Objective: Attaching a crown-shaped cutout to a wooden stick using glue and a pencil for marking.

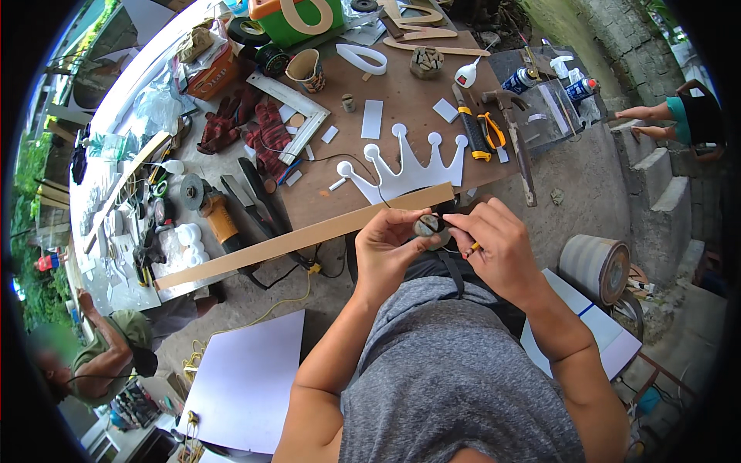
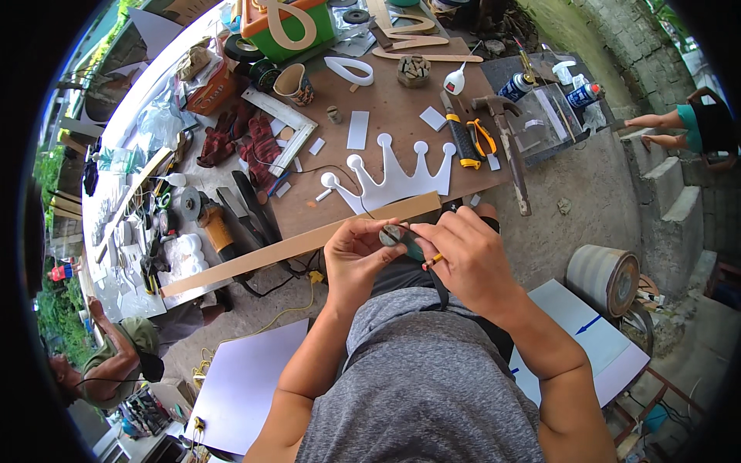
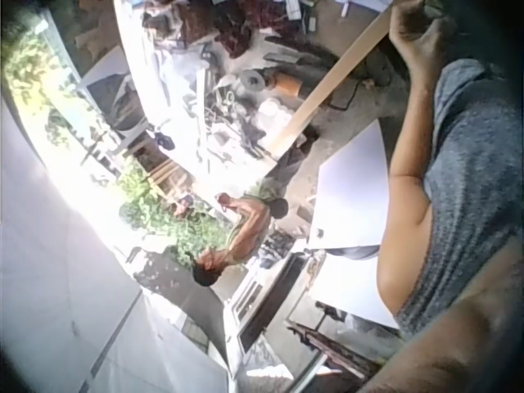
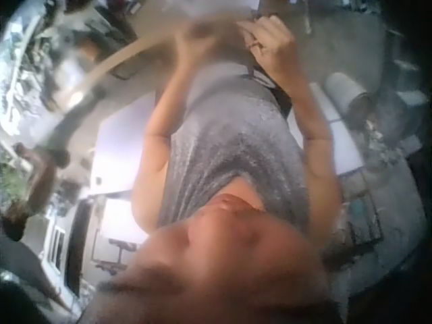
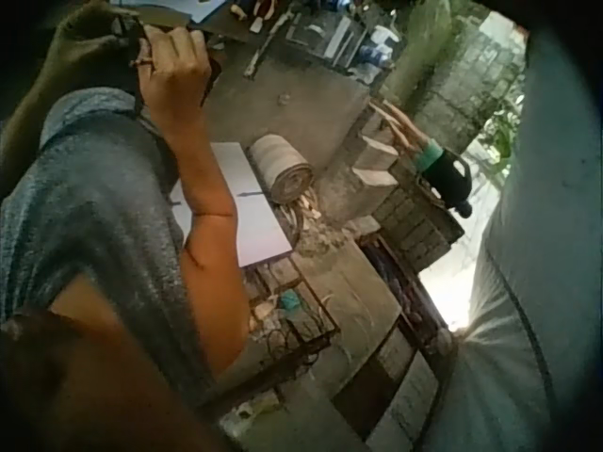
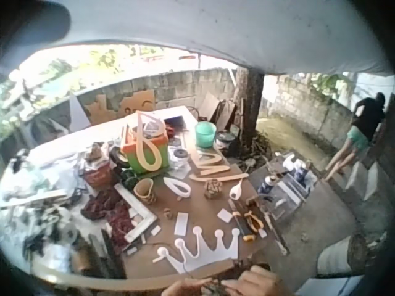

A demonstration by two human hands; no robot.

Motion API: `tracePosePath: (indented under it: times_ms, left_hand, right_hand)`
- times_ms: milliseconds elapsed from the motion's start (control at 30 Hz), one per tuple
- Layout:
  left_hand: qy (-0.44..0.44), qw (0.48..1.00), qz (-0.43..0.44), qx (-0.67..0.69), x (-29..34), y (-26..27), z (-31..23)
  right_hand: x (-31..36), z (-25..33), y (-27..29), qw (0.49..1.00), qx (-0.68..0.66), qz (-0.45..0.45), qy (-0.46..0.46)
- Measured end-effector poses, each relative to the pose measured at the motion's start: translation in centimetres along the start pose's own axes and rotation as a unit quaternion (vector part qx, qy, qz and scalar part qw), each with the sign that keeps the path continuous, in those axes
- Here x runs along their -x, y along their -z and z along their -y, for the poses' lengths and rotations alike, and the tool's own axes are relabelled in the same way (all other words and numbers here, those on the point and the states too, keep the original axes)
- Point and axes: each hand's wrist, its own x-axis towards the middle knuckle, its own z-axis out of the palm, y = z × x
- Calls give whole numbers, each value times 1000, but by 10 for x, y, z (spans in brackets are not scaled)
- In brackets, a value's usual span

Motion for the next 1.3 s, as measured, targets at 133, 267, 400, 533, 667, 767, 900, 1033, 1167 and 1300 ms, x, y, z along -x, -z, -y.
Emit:
tracePosePath:
  times_ms: [133, 267, 400, 533, 667, 767, 900, 1033, 1167, 1300]
  left_hand:
    - [-23, 997, -38, -65, -2, 1, 3]
    - [-104, 955, -63, -272, -4, -3, 3]
    - [-147, 886, -58, -437, -2, -9, -6]
    - [-142, 872, -7, -468, 3, -13, -16]
    - [-92, 876, 54, -470, 0, -4, -22]
    - [-13, 918, 113, -380, -2, 6, -26]
    - [86, 950, 181, -238, -1, 20, -26]
    - [164, 958, 210, -108, 3, 26, -25]
    - [122, 949, 242, -160, 5, 29, -20]
    - [175, 949, 249, -82, 8, 32, -15]
  right_hand:
    - [6, 9, 1, 996, 75, 7, 48]
    - [7, 20, 4, 988, 121, 24, 87]
    - [-2, 22, 8, 980, 144, 40, 133]
    - [-12, 9, 4, 990, 75, 53, 107]
    - [-27, -9, 8, 992, -51, 112, 38]
    - [-38, -15, 12, 971, -150, 187, -1]
    - [-41, -15, 12, 927, -246, 275, -67]
    - [-29, -11, 6, 882, -312, 320, -147]
    - [-10, -19, -11, 857, -415, 261, -159]
    - [-9, -22, -5, 881, -389, 245, -107]
